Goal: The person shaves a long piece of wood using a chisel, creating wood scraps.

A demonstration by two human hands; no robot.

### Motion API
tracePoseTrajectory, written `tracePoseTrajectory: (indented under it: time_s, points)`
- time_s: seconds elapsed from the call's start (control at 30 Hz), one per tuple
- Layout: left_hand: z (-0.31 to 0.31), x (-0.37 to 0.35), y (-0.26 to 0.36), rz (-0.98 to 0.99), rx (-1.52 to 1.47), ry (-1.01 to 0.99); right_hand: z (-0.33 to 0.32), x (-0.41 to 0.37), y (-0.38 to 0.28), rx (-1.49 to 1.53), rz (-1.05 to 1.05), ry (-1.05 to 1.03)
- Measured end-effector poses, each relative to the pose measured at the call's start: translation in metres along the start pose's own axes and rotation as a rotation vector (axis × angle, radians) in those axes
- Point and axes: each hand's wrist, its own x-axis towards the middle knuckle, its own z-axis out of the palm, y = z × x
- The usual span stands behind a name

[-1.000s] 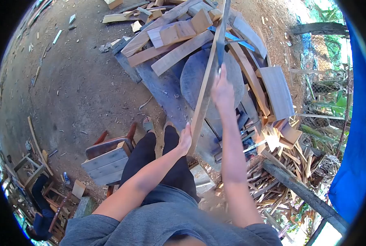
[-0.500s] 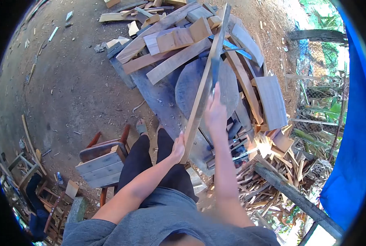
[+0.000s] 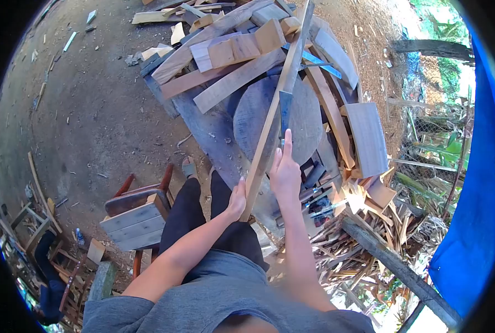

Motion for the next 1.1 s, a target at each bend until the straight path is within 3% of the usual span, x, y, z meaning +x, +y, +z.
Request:
tracePoseTrajectory:
  time_s: [0.03, 0.2, 0.3, 0.4, 0.5, 0.63, 0.7, 0.83, 0.93, 1.1]
  points:
    - [0.000, 0.001, -0.004, -0.008, 0.000, 0.004, 0.001, -0.008, 0.002, 0.019, 0.020, -0.055]
    - [0.000, -0.001, 0.000, -0.041, -0.014, 0.029, -0.017, 0.114, -0.019, -0.046, -0.060, 0.140]
    - [-0.002, 0.013, -0.018, 0.012, 0.076, 0.109, -0.014, 0.077, -0.020, 0.004, 0.002, 0.071]
    - [-0.001, -0.002, 0.004, 0.000, -0.004, -0.034, 0.005, -0.022, -0.001, 0.000, 0.035, -0.049]
    - [0.000, 0.002, -0.003, 0.040, 0.018, 0.025, 0.003, -0.052, 0.003, -0.058, 0.060, -0.143]
    - [0.003, -0.004, 0.003, -0.016, 0.041, 0.064, -0.005, 0.036, -0.010, 0.005, -0.004, 0.030]
    - [0.004, -0.001, -0.001, 0.095, 0.058, 0.114, -0.007, 0.056, -0.012, 0.004, -0.015, 0.080]
    - [-0.002, 0.005, -0.001, -0.024, -0.008, -0.011, 0.017, -0.061, 0.006, -0.023, 0.082, -0.067]
    - [0.000, 0.011, -0.010, 0.065, -0.043, 0.012, 0.017, -0.108, 0.006, 0.037, 0.039, -0.067]
    - [0.000, 0.005, 0.000, 0.001, 0.067, 0.019, 0.008, -0.006, -0.001, 0.036, -0.008, 0.052]
